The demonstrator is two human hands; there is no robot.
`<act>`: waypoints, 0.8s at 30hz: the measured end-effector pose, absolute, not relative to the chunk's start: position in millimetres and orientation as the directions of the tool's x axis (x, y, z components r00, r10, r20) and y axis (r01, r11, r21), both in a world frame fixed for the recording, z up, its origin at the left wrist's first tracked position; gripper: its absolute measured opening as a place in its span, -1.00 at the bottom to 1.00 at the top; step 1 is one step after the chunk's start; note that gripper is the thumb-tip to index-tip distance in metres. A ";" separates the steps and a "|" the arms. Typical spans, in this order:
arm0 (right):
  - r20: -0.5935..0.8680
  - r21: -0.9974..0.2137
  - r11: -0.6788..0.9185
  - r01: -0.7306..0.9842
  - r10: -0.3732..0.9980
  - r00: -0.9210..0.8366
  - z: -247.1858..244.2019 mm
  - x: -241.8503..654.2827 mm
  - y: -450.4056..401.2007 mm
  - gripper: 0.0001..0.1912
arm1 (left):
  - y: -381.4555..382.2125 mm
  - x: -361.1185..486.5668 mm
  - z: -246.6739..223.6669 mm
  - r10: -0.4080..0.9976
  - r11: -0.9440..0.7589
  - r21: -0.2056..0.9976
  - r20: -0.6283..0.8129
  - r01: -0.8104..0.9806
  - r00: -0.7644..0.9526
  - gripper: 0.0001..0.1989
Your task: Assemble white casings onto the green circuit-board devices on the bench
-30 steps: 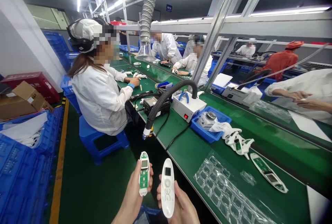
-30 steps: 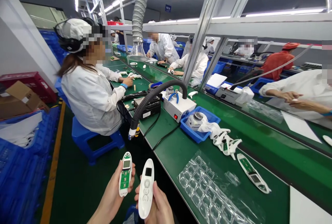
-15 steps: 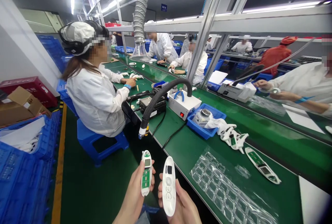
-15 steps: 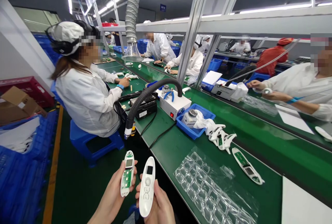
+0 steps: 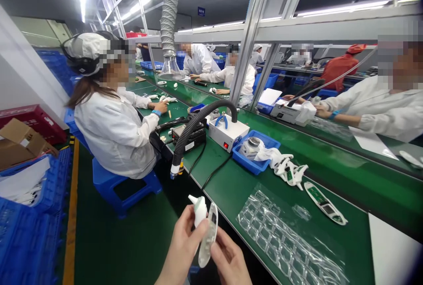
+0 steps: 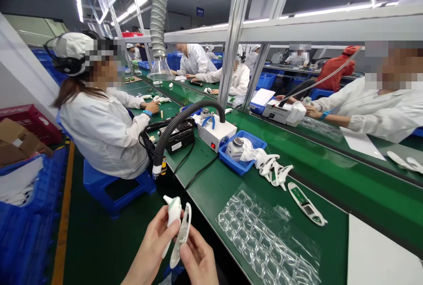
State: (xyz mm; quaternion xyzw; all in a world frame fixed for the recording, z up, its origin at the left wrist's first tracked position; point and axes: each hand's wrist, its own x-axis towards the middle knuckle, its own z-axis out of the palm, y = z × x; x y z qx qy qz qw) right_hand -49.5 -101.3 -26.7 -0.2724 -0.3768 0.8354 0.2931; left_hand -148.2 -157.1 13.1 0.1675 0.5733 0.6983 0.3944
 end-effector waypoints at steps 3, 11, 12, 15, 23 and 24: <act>-0.219 -0.829 -0.490 -0.271 0.730 -0.648 -25.1 -43.9 -98.6 -0.45 | -147.5 -139.2 16.2 0.760 -0.022 0.954 -0.177 -0.297 -0.625 -0.74; -0.209 -0.870 -0.419 -0.261 0.792 -0.574 -28.6 -24.9 -89.0 -0.43 | -131.7 -118.3 0.0 0.843 0.040 0.967 -0.168 -0.253 -0.510 -0.75; -0.194 -0.880 -0.401 -0.257 0.794 -0.576 -29.7 -22.8 -88.2 -0.42 | -130.3 -116.3 -1.2 0.851 0.048 0.972 -0.161 -0.231 -0.499 -0.75; -0.138 -0.915 -0.324 -0.240 0.810 -0.571 -32.1 -15.9 -84.6 -0.41 | -125.7 -111.1 -1.0 0.880 0.068 0.983 -0.140 -0.172 -0.454 -0.74; 0.155 -0.988 0.151 -0.039 0.914 -0.374 -21.2 37.3 -57.3 -0.67 | -110.3 -79.8 4.9 0.924 0.159 0.935 -0.253 -0.316 -0.286 -0.63; 0.122 -0.991 0.093 -0.100 0.931 -0.344 -20.0 47.3 -55.4 -0.64 | -109.6 -73.0 2.8 0.936 0.194 0.920 -0.278 -0.341 -0.217 -0.59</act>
